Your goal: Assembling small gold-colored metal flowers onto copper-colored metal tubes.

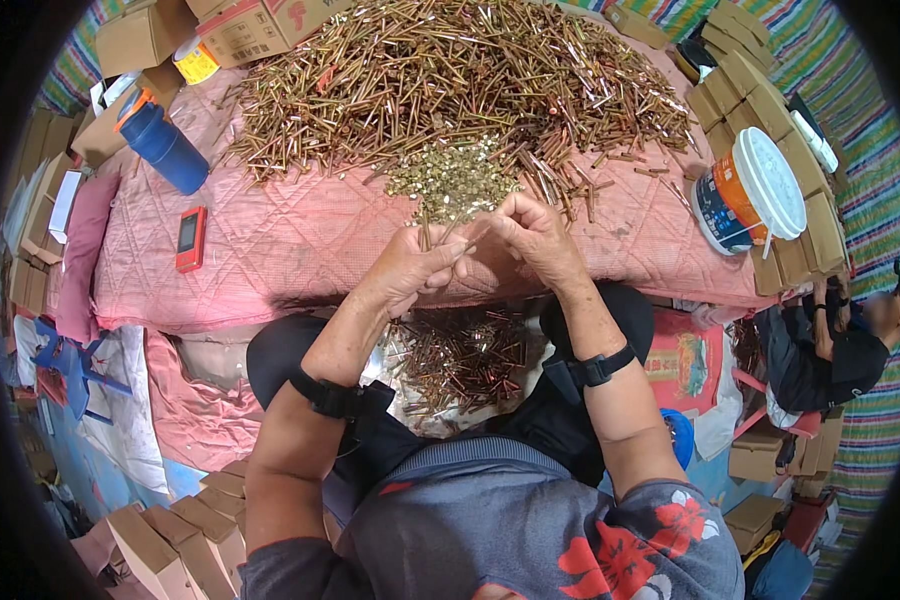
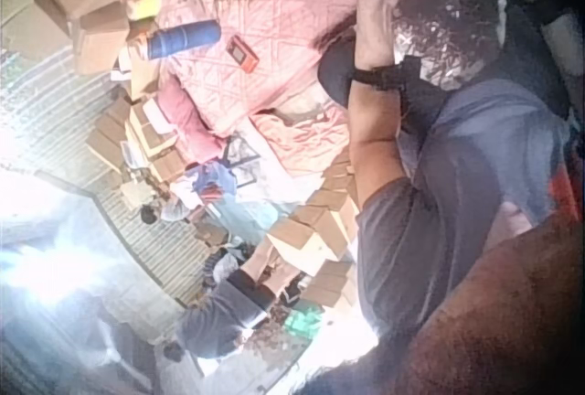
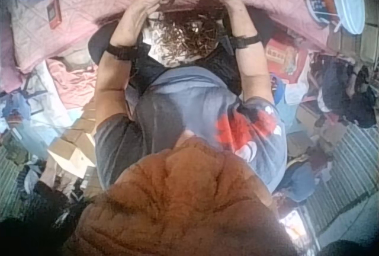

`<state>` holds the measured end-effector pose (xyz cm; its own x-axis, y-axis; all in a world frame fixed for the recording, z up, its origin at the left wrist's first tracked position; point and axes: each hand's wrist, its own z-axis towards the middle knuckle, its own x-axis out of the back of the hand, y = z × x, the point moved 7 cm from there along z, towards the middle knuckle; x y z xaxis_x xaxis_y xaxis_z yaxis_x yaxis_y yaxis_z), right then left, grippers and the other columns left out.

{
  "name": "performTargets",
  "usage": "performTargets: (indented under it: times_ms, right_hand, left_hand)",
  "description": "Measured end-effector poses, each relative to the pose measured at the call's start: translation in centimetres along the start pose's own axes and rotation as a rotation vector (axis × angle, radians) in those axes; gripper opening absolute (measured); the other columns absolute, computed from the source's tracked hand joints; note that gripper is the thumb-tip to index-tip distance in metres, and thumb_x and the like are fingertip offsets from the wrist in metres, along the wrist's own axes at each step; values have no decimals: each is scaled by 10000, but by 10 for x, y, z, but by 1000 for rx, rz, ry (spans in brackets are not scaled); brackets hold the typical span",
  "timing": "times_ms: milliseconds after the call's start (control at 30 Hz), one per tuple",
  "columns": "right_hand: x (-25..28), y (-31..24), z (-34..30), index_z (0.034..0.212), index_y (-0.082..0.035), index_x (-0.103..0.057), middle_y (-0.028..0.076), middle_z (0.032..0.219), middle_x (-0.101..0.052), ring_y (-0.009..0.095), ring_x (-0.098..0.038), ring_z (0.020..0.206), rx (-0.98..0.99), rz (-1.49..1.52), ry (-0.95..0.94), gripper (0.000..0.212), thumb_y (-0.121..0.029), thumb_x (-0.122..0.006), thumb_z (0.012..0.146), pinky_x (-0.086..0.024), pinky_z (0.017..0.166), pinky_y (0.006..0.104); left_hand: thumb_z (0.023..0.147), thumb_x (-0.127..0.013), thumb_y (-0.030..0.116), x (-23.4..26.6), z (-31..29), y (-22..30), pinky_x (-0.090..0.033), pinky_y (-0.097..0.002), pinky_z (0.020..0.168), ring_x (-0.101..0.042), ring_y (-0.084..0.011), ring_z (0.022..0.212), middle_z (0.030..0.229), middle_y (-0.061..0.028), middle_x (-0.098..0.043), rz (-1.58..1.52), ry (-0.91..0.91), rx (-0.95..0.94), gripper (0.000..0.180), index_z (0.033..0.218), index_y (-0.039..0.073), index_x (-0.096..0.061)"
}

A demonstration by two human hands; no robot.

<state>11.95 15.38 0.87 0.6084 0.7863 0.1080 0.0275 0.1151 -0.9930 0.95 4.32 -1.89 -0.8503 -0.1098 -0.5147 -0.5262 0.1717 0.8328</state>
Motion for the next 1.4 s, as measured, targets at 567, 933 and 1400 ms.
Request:
performTargets:
  times_ms: [567,933,1400]
  right_hand:
    - [3,-10,1,705,-34,-546,-24,634,-454,44,-390,606,148,-257,57,225,-141,-667,862,-354,529,238]
    - [77,-32,-17,939,-28,-586,140,842,-650,286,-649,816,115,-1039,615,186,-115,-681,806,-504,695,400]
    - [60,-1,1,933,21,-614,106,822,-643,175,-651,759,70,-398,302,142,-37,-657,810,-509,658,287]
  left_hand:
    - [913,-612,170,1,5,-5,-257,-152,398,-370,-7,445,724,-34,-612,43,0,-22,210,1009,-15,-591]
    - [956,-549,248,1,2,13,-332,-161,454,-419,-20,519,739,-18,-600,368,28,-15,305,1050,-37,-602]
    - [918,-518,92,14,2,10,-315,-155,431,-418,-23,513,756,-11,-609,331,127,-11,206,1090,-10,-571]
